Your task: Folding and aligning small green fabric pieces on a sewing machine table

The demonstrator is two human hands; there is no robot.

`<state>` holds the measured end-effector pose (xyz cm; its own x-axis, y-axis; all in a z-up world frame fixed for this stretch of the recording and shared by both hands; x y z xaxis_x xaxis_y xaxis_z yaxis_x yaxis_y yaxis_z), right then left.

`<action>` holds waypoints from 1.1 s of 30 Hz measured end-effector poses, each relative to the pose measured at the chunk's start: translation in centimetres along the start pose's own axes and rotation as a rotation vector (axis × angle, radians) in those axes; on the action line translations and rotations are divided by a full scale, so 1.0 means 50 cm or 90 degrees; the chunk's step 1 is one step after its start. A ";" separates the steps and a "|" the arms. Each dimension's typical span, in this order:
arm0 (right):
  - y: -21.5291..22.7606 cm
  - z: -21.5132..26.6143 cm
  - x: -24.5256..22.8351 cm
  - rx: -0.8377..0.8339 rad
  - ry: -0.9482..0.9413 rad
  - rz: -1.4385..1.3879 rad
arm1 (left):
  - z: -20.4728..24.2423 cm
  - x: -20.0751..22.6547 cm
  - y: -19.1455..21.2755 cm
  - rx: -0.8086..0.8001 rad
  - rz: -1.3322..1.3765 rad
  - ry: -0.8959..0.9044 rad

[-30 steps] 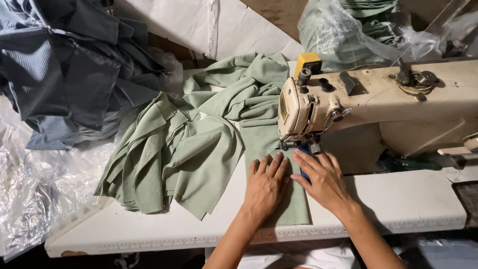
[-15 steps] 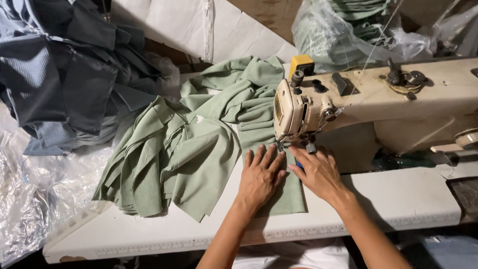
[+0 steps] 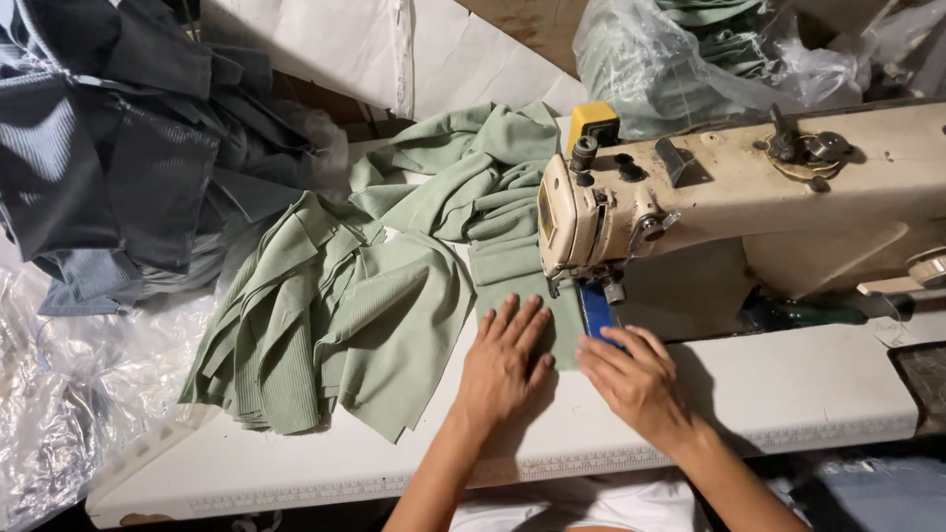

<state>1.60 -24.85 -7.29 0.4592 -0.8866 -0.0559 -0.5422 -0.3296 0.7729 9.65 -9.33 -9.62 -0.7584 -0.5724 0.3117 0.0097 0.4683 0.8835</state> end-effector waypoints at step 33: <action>-0.101 -0.014 0.109 -0.045 -0.189 0.105 | 0.162 -0.233 0.121 0.097 -0.149 0.155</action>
<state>7.33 -27.79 -11.07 0.1388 -0.9852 -0.1007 -0.5364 -0.1602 0.8286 13.26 5.60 -10.72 -0.5510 -0.8106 0.1983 -0.2562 0.3904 0.8843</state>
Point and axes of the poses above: each hand's wrist, its own z-axis away from the middle knuckle, its own y-axis out of the back of the hand, x = y × z, the point moved 6 cm from there along -z, towards the middle knuckle, and after that the axes turned 2 degrees about -z, right-handed, at the moved point
